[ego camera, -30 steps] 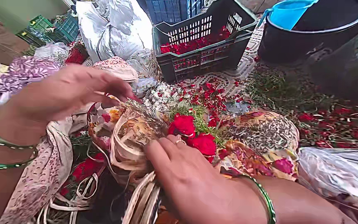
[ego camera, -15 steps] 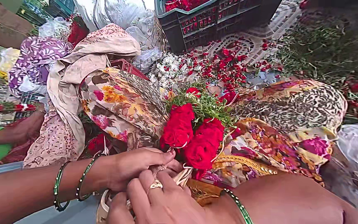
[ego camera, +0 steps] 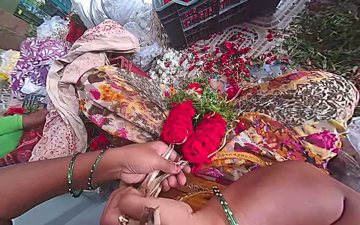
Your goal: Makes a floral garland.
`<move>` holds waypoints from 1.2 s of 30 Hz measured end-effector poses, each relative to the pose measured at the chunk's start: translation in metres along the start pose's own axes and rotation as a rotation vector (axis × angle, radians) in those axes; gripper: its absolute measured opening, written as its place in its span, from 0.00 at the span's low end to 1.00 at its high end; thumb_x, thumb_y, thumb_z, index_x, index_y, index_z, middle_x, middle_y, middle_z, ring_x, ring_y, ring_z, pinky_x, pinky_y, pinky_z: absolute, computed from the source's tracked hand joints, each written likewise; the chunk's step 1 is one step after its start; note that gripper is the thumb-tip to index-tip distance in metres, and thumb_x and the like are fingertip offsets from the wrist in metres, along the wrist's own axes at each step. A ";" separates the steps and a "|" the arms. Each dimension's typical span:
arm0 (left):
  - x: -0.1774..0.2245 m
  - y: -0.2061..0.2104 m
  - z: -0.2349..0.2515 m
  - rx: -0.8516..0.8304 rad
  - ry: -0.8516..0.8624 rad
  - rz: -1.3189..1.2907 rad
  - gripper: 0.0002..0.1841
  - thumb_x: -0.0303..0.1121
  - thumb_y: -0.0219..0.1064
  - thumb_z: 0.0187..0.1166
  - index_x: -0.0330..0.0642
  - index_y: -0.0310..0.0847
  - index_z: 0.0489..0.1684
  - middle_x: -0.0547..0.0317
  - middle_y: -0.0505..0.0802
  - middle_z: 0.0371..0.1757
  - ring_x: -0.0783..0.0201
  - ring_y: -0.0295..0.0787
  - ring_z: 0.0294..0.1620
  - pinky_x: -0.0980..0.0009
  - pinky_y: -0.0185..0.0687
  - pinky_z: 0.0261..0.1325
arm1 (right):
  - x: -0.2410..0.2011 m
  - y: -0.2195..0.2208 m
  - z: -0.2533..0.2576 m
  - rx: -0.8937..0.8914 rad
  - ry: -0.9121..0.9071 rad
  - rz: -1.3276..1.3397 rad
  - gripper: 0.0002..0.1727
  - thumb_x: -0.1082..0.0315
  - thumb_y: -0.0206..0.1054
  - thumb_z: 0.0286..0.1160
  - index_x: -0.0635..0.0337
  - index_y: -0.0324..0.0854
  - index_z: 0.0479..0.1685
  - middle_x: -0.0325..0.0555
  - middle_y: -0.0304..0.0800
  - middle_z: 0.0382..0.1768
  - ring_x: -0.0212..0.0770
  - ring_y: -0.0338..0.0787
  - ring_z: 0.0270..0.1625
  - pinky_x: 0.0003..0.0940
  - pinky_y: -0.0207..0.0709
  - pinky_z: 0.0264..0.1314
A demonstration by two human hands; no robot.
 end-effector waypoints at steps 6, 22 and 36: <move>0.009 0.004 -0.010 0.092 0.067 -0.489 0.35 0.57 0.29 0.94 0.46 0.83 0.39 0.62 0.89 0.32 0.75 0.84 0.23 0.82 0.81 0.27 | 0.009 -0.007 -0.004 -0.022 -0.036 -0.107 0.18 0.81 0.53 0.78 0.60 0.87 0.56 0.49 0.88 0.47 0.43 0.83 0.38 0.36 0.66 0.33; -0.053 0.017 0.018 -0.498 0.422 -0.953 0.34 0.59 0.38 0.89 0.42 0.81 0.66 0.66 0.90 0.34 0.74 0.87 0.30 0.80 0.85 0.42 | -0.006 0.017 -0.030 0.177 -0.233 -0.037 0.18 0.85 0.52 0.72 0.61 0.87 0.47 0.43 0.84 0.34 0.38 0.79 0.29 0.32 0.68 0.29; -0.022 0.013 0.027 -0.383 0.358 -0.932 0.19 0.37 0.40 0.92 0.41 0.78 0.57 0.68 0.84 0.26 0.81 0.80 0.19 0.89 0.80 0.29 | 0.016 -0.007 -0.018 -0.058 -0.266 0.111 0.15 0.81 0.51 0.83 0.62 0.85 0.43 0.48 0.83 0.36 0.42 0.78 0.32 0.33 0.65 0.31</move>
Point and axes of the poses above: each hand's wrist, its own z-axis towards the middle knuckle, its own y-axis out of the palm, x = y × z, the point moved 7 cm from there along z, towards the middle knuckle
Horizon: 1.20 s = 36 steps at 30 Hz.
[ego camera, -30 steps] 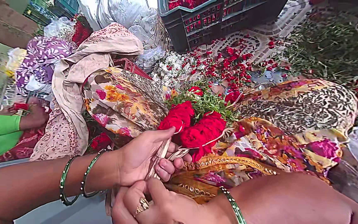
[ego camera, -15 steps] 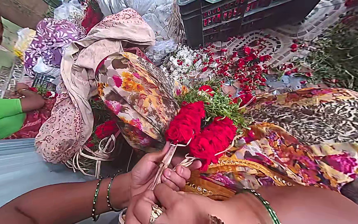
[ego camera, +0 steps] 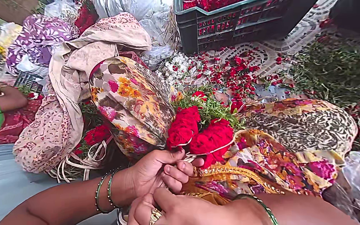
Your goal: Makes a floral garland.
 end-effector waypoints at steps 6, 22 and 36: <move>0.016 0.004 -0.001 0.262 0.098 0.276 0.20 0.34 0.40 0.94 0.45 0.81 0.40 0.67 0.87 0.25 0.81 0.83 0.22 0.86 0.82 0.30 | 0.029 -0.030 -0.030 0.146 0.100 0.131 0.11 0.76 0.56 0.85 0.59 0.86 0.46 0.50 0.92 0.50 0.45 0.90 0.50 0.33 0.81 0.56; 0.005 0.001 -0.002 0.264 0.028 0.328 0.20 0.43 0.39 0.97 0.49 0.76 0.38 0.71 0.78 0.23 0.84 0.72 0.16 0.90 0.71 0.21 | 0.109 -0.046 -0.072 0.167 0.755 0.164 0.10 0.62 0.59 0.85 0.56 0.85 0.42 0.36 0.91 0.38 0.27 0.88 0.44 0.19 0.80 0.50; 0.000 -0.004 0.002 0.317 0.048 0.360 0.19 0.39 0.39 0.97 0.51 0.74 0.37 0.73 0.78 0.23 0.85 0.69 0.15 0.91 0.68 0.19 | 0.110 -0.046 -0.086 0.032 0.694 0.084 0.15 0.46 0.67 0.79 0.45 0.89 0.42 0.39 0.90 0.56 0.45 0.82 0.70 0.45 0.75 0.67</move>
Point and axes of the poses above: each hand's wrist, its own z-axis towards the middle knuckle, its own y-axis out of the palm, x = y × z, the point moved 7 cm from there along z, towards the middle knuckle
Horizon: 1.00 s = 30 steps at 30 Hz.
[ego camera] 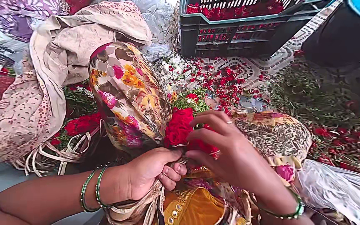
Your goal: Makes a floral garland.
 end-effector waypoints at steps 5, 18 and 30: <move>-0.001 -0.001 0.002 0.034 0.006 0.098 0.20 0.36 0.41 0.96 0.54 0.72 0.29 0.75 0.75 0.20 0.85 0.65 0.14 0.91 0.63 0.18 | -0.012 0.022 0.006 0.027 0.021 -0.014 0.07 0.64 0.62 0.78 0.52 0.85 0.38 0.39 0.91 0.45 0.45 0.84 0.64 0.41 0.74 0.63; 0.005 -0.001 0.001 0.088 -0.052 0.280 0.17 0.36 0.45 0.96 0.53 0.77 0.34 0.76 0.76 0.20 0.85 0.69 0.15 0.90 0.64 0.18 | 0.054 -0.081 -0.020 0.525 0.304 -0.591 0.12 0.70 0.58 0.86 0.70 0.83 0.44 0.63 0.91 0.44 0.62 0.88 0.55 0.53 0.77 0.58; 0.046 0.015 -0.004 0.119 -0.035 0.558 0.17 0.38 0.47 0.96 0.52 0.76 0.33 0.77 0.74 0.17 0.84 0.65 0.13 0.89 0.59 0.16 | 0.026 -0.016 -0.067 0.167 0.055 -0.085 0.13 0.56 0.56 0.91 0.53 0.78 0.43 0.45 0.88 0.51 0.40 0.86 0.61 0.35 0.77 0.65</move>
Point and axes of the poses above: each hand's wrist, its own z-axis towards the middle knuckle, its own y-axis out of the palm, x = y × z, the point moved 7 cm from there along z, towards the middle knuckle
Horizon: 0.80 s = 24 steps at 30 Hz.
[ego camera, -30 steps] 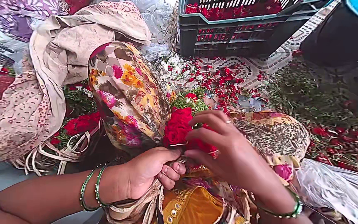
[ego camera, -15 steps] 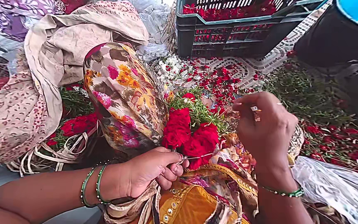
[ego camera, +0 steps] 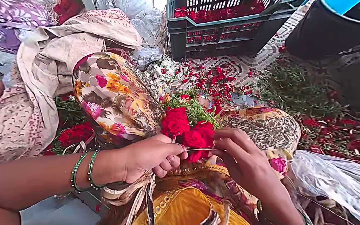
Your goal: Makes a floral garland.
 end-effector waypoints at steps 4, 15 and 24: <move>0.015 -0.006 -0.002 0.027 0.013 0.038 0.19 0.40 0.45 0.96 0.52 0.78 0.34 0.76 0.76 0.17 0.84 0.67 0.13 0.89 0.59 0.16 | -0.013 -0.042 -0.015 0.338 0.065 -0.125 0.14 0.58 0.54 0.93 0.56 0.76 0.41 0.42 0.80 0.29 0.29 0.82 0.33 0.16 0.73 0.38; 0.044 -0.004 -0.005 0.062 0.058 0.729 0.19 0.43 0.54 0.93 0.45 0.82 0.32 0.73 0.74 0.17 0.81 0.61 0.13 0.83 0.55 0.17 | -0.056 -0.066 -0.003 0.341 -0.259 -0.500 0.08 0.65 0.62 0.85 0.59 0.83 0.47 0.41 0.62 0.17 0.42 0.61 0.20 0.34 0.56 0.28; 0.130 0.015 -0.023 0.245 0.400 2.076 0.19 0.37 0.55 0.91 0.35 0.82 0.31 0.50 0.83 0.26 0.52 0.85 0.29 0.56 0.80 0.31 | -0.067 -0.087 0.135 0.346 -0.792 -0.546 0.10 0.76 0.57 0.79 0.65 0.85 0.37 0.42 0.67 0.13 0.40 0.68 0.13 0.33 0.54 0.15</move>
Point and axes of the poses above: each hand's wrist, its own z-axis towards the middle knuckle, its own y-axis out of the palm, x = y × z, the point moved 7 cm from there along z, towards the middle knuckle
